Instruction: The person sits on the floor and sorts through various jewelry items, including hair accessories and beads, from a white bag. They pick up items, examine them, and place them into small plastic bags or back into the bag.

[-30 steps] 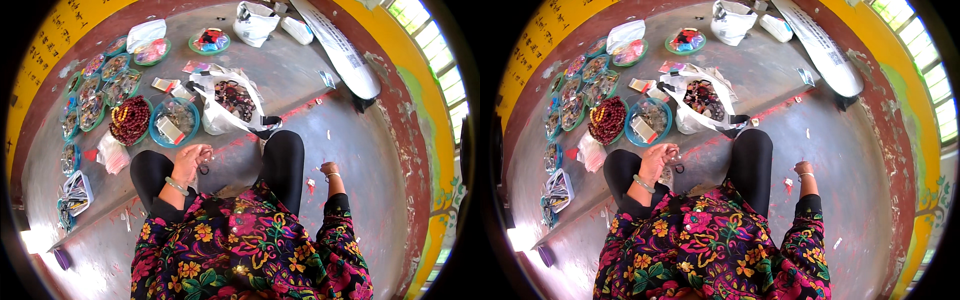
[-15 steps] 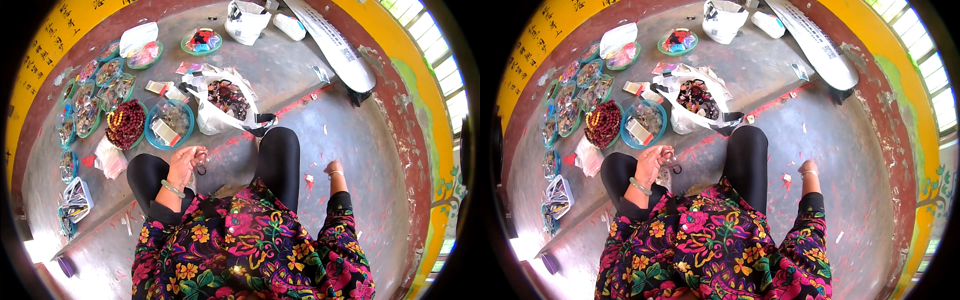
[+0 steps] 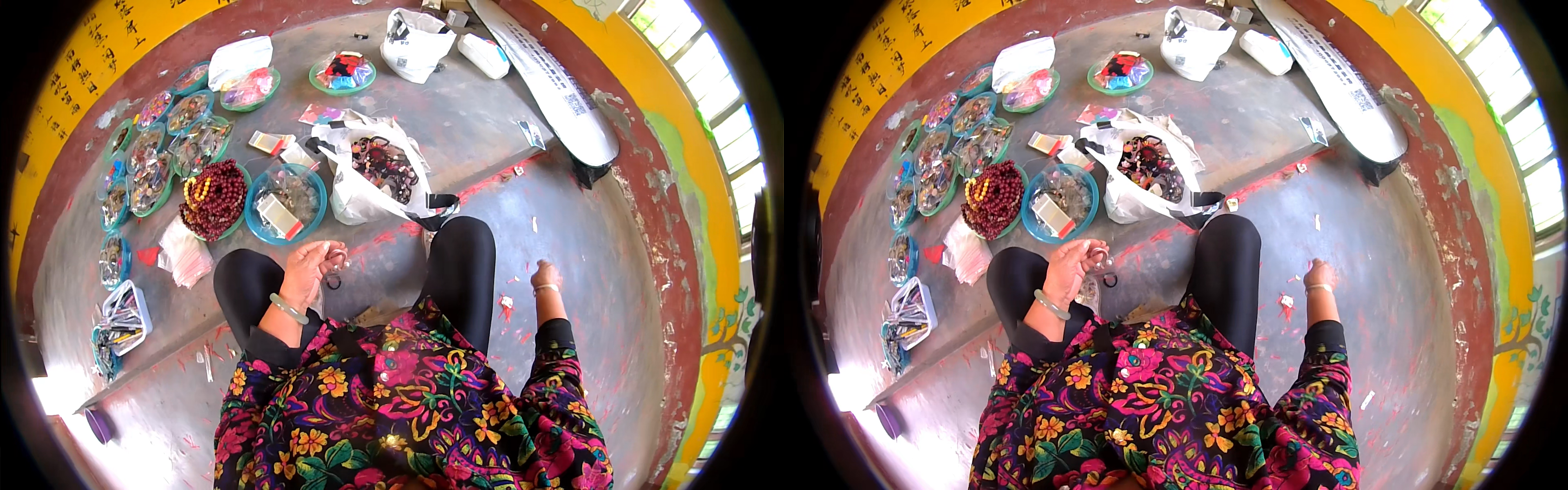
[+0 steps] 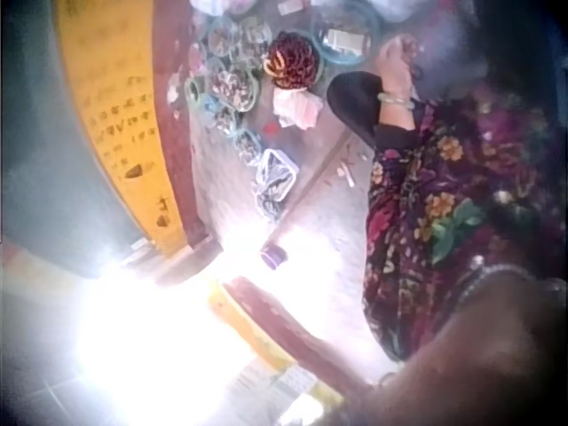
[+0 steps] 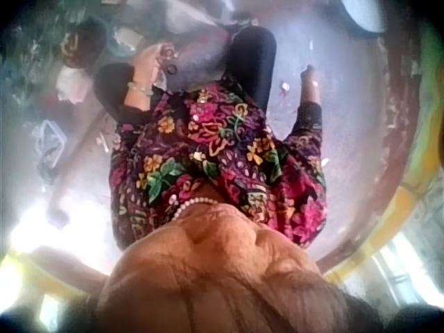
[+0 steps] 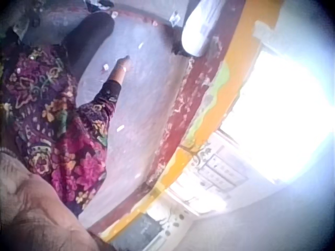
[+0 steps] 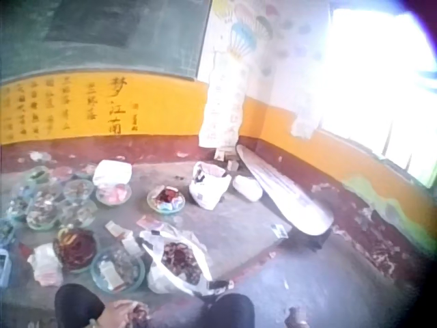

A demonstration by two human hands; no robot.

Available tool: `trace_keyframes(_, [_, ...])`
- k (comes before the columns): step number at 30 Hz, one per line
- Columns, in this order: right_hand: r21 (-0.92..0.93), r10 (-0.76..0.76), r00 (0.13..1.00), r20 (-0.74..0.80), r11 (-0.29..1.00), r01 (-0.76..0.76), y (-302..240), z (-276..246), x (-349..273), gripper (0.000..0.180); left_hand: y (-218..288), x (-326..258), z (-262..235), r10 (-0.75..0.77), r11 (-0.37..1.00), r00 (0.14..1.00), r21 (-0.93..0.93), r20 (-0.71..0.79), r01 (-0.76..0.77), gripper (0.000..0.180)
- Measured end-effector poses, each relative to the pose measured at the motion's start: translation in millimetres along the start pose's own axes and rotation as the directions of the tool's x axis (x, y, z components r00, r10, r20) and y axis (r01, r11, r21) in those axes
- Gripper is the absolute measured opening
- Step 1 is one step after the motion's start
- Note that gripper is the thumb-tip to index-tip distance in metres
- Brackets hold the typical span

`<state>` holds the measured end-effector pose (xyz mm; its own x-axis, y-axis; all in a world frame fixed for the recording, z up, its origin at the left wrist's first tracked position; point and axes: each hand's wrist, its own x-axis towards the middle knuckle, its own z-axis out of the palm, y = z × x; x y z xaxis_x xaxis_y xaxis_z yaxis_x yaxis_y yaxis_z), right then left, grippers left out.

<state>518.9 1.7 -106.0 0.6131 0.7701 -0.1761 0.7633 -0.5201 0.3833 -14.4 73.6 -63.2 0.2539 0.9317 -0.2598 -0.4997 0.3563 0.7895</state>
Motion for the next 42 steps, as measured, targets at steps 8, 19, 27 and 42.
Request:
trace_keyframes(8, [0.789, -0.083, 0.966, -0.243, 0.562, 0.247, -55, -102, -24, 0.033, 1, -1, 2, 0.003, 1.0, 1.0, 0.008, -0.001, -0.003, 0.022])
trace_keyframes(19, [0.926, -0.346, 0.86, -0.375, -0.184, 0.329, -132, -179, -86, 0.013, -3, -1, -3, -0.024, 0.998, 0.999, -0.065, 0.025, 0.025, 0.025])
trace_keyframes(27, [0.975, -0.808, 0.552, -0.204, -0.216, 0.045, -278, -148, -134, 0.03, -2, -4, -7, 0.013, 0.996, 1.0, -0.089, 0.002, -0.012, 0.025])
trace_keyframes(42, [0.971, -0.764, 0.627, -0.152, -0.234, -0.049, -299, -155, -152, 0.007, -7, -2, 3, -0.036, 0.997, 0.998, -0.069, 0.043, 0.039, 0.019])
